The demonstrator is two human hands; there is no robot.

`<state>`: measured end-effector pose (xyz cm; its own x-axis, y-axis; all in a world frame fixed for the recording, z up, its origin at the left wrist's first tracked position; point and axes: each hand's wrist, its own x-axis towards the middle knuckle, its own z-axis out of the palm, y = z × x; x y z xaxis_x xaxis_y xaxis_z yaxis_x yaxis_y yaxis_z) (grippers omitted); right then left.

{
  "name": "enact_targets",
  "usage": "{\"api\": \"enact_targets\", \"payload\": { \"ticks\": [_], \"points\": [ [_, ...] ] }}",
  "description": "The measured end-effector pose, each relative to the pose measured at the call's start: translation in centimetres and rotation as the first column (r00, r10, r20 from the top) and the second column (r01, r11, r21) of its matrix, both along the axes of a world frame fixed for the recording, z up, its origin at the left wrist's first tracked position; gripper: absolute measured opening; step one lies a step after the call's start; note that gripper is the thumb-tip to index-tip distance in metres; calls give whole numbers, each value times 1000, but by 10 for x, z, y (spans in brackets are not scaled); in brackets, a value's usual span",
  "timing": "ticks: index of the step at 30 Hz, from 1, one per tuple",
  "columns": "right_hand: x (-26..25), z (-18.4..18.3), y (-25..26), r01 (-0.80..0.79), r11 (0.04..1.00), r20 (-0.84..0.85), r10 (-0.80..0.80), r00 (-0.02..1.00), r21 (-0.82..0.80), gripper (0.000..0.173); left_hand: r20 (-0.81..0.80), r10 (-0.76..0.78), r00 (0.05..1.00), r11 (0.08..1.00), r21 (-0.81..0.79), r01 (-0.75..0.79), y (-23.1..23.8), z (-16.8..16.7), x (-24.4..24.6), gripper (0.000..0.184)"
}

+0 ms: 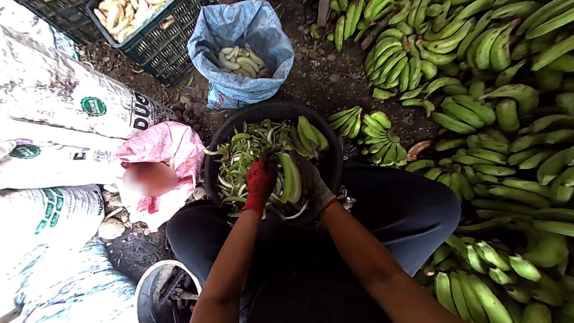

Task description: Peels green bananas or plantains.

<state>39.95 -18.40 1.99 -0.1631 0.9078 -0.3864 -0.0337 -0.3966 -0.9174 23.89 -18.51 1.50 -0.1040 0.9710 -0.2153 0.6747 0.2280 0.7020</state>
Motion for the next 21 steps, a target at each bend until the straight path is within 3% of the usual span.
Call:
{"api": "enact_targets", "payload": {
  "ticks": [2, 6, 8, 11, 13, 15, 17, 19, 20, 21],
  "points": [
    [3, -4, 1, -7, 999, -1, 7, 1000, -49, 46, 109, 20, 994, 1000, -18, -18, -3, 1, -8, 50],
    [17, -19, 9, 84, 958, -134, -125, 983, -274, 52, 227, 47, 973, 998, -42, -39, -7, -6, -16, 48],
    [21, -23, 15, 125, 933, -71, -158, 985, -336, 54, 233, 101, 967, 993, -85, -83, -10, -22, -24, 45],
    [17, -1, 39, 158, 950, 63, -147, 987, -268, 52, 276, 182, 944, 980, -126, -152, -9, -44, -38, 43],
    [7, 26, 85, 206, 955, -142, -239, 961, -212, 42, 322, 239, 916, 969, -138, -205, -9, -51, -43, 43],
    [-4, 63, 131, 229, 964, -436, -265, 860, -135, 32, 368, 265, 891, 963, -148, -225, -9, -54, -43, 46],
    [-11, 98, 158, 283, 955, -539, -286, 792, -90, 32, 423, 262, 867, 965, -142, -222, -9, -53, -41, 43],
    [-7, 104, 163, 319, 948, -340, -295, 893, 14, 36, 455, 260, 852, 966, -133, -223, -9, -51, -39, 41],
    [1, 95, 157, 275, 956, -76, -268, 960, 105, 44, 468, 260, 845, 965, -136, -222, -9, -50, -38, 42],
    [10, 80, 147, 176, 968, 279, -222, 934, 179, 52, 491, 260, 831, 966, -139, -219, -10, -51, -37, 44]
  ]
}}
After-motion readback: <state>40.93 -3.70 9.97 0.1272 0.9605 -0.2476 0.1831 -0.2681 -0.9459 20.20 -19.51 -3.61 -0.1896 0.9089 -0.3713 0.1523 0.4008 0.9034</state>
